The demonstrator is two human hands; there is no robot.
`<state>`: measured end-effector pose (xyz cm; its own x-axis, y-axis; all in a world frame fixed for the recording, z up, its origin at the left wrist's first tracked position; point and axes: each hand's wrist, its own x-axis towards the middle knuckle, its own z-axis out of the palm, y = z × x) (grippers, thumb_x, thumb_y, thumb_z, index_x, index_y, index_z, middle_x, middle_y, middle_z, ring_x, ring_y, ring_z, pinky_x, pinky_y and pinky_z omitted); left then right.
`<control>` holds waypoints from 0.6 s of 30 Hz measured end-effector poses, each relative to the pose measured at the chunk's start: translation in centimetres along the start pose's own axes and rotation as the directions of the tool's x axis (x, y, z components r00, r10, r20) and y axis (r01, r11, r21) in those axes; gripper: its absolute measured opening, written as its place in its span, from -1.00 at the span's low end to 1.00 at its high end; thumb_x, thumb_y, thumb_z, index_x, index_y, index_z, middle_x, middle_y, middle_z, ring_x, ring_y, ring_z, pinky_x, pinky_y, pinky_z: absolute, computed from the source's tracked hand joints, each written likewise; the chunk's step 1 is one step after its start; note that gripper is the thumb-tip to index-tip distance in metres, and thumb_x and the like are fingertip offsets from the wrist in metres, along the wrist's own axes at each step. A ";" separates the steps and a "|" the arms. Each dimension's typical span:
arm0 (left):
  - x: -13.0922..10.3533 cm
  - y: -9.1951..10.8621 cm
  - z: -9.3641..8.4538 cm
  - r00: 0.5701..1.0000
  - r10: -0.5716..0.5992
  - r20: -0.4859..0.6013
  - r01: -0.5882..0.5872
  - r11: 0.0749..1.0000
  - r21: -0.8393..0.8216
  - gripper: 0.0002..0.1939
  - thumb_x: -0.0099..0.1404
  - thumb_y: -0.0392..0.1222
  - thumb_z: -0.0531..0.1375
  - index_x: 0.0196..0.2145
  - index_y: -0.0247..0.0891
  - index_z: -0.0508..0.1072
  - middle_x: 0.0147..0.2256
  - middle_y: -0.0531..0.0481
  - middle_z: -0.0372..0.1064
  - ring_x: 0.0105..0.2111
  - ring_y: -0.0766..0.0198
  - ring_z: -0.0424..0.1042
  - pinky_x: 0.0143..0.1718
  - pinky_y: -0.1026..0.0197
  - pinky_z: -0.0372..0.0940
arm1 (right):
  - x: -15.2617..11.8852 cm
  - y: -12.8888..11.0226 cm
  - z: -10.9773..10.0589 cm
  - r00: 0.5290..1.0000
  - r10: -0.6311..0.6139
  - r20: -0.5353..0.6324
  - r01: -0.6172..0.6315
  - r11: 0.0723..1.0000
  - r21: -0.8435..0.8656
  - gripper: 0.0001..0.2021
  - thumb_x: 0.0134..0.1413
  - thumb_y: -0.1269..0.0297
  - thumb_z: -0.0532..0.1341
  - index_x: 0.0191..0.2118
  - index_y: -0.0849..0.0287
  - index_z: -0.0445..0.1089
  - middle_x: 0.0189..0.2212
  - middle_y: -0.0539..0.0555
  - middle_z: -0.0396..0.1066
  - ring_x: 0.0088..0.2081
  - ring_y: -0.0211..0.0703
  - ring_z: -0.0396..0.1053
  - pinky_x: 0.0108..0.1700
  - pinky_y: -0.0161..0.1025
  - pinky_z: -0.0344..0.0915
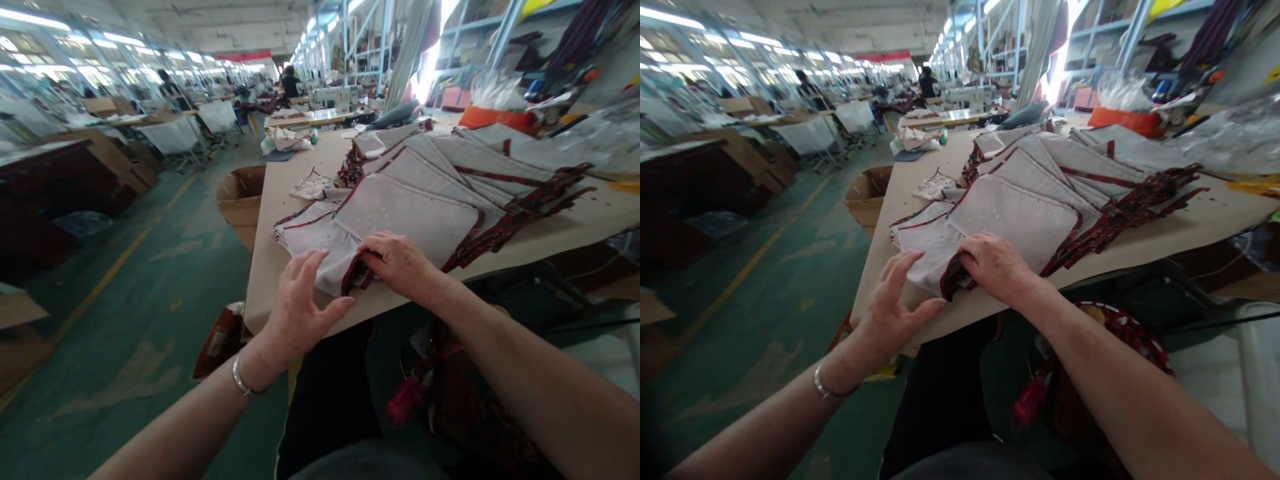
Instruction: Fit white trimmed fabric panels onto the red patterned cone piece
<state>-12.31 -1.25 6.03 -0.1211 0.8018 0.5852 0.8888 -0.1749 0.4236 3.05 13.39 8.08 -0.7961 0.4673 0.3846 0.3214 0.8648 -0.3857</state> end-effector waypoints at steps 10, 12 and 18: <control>-2.9 0.3 5.2 0.958 0.054 -0.281 -0.013 0.989 0.146 -0.31 0.18 -0.24 0.24 0.22 -0.26 0.09 0.13 -0.34 0.20 0.19 -0.13 0.16 0.17 -0.27 0.14 | 0.2 -1.0 -0.5 1.000 0.026 0.017 -0.026 1.000 -0.013 -0.81 0.14 0.45 0.10 -0.28 0.24 0.47 -0.31 0.10 0.48 -0.21 -0.13 0.38 -0.13 -0.25 0.20; -2.6 0.2 5.5 0.947 0.058 -0.315 -0.013 0.990 0.143 -0.33 0.19 -0.28 0.22 0.21 -0.29 0.10 0.12 -0.34 0.21 0.18 -0.12 0.18 0.16 -0.27 0.17 | 0.1 -1.2 -0.4 0.999 0.023 0.032 -0.023 0.999 -0.026 -0.80 0.15 0.44 0.09 -0.29 0.23 0.48 -0.33 0.09 0.47 -0.22 -0.13 0.37 -0.15 -0.25 0.19; -3.4 -1.7 4.4 0.945 0.064 -0.322 -0.017 0.989 0.148 -0.48 0.22 -0.32 0.17 0.14 -0.29 0.23 0.05 -0.29 0.32 0.11 -0.05 0.27 0.13 -0.21 0.25 | 0.3 -0.7 0.1 1.000 0.013 0.022 -0.012 0.999 -0.039 -0.82 0.16 0.43 0.09 -0.29 0.22 0.46 -0.32 0.10 0.47 -0.21 -0.14 0.37 -0.14 -0.24 0.20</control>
<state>-11.42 -1.11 0.30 -0.1993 0.5625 0.8024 0.9464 -0.1019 0.3065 2.48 12.90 8.38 -0.8027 0.4743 0.3614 0.3507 0.8657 -0.3573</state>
